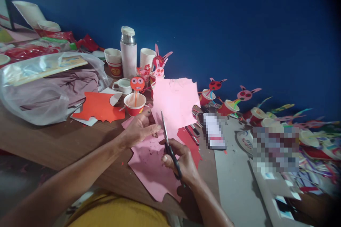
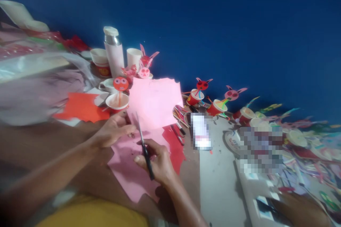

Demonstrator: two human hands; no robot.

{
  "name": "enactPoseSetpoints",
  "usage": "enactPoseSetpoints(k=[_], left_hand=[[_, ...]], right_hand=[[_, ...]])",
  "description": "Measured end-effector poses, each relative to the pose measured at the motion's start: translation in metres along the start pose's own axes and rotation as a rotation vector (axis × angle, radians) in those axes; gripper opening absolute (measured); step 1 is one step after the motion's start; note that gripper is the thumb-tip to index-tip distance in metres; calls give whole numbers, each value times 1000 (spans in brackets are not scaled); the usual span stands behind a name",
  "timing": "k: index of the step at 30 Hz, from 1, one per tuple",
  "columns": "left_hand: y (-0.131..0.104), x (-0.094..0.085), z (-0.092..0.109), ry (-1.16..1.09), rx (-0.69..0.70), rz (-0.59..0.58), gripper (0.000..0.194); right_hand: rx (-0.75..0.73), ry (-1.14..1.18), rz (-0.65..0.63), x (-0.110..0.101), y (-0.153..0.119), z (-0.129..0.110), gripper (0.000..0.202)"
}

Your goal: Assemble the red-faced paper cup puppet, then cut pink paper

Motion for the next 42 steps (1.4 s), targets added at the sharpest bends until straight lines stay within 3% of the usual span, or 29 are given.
enactPoseSetpoints(k=[10,17,26,31,42], left_hand=[[-2,-4,-1,15,-39,49,23],[0,-1,-4,4,-62,-5,22],[-3,-5,-2,73,-97,35,20],[-2,-7,4,81,-36,51,12],[-1,-15,4,79,1,113,22]], right_hand=[[28,29,10,-1,-1,5,40],[45,40,16,-2,-1,7,40],[61,21,21,-2,-1,8,40],[86,35,26,-2,-1,9,43],[86,55,43,-3,0,4,44]])
Point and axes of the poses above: each hand's wrist, its own y-axis towards the middle knuckle, its own x-axis out of the palm, z = x × y, the point moved 10 cm from there along y, towards the middle knuckle, and after that the axes turned 14 degrees about -z, right-handed, at the moved point
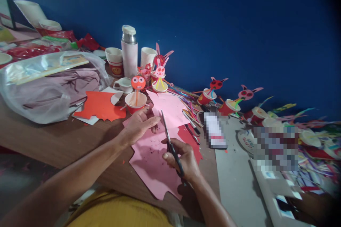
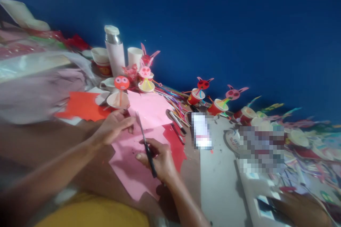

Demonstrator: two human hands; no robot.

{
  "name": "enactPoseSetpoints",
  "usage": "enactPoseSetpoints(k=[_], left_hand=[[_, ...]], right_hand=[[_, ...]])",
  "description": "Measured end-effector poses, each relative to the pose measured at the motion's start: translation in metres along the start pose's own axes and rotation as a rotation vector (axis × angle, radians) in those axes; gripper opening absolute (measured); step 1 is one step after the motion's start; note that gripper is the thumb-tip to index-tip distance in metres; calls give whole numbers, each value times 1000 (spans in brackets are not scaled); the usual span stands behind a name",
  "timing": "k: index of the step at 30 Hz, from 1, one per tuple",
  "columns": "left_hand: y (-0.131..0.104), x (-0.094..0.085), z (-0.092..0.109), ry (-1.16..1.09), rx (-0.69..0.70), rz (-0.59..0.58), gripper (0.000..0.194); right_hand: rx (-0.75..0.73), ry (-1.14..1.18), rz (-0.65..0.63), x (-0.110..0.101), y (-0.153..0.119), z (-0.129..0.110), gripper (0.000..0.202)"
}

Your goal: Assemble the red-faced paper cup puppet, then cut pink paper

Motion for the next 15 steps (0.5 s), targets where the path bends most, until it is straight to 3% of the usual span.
enactPoseSetpoints(k=[7,15], left_hand=[[-2,-6,12,160,50,40,22],[-2,-7,14,207,11,-14,18]], right_hand=[[8,-28,-13,1,1,2,46],[-47,-48,-71,3,2,3,48]])
Point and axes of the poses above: each hand's wrist, its own y-axis towards the middle knuckle, its own x-axis out of the palm, z = x × y, the point moved 10 cm from there along y, towards the middle knuckle, and after that the axes turned 14 degrees about -z, right-handed, at the moved point
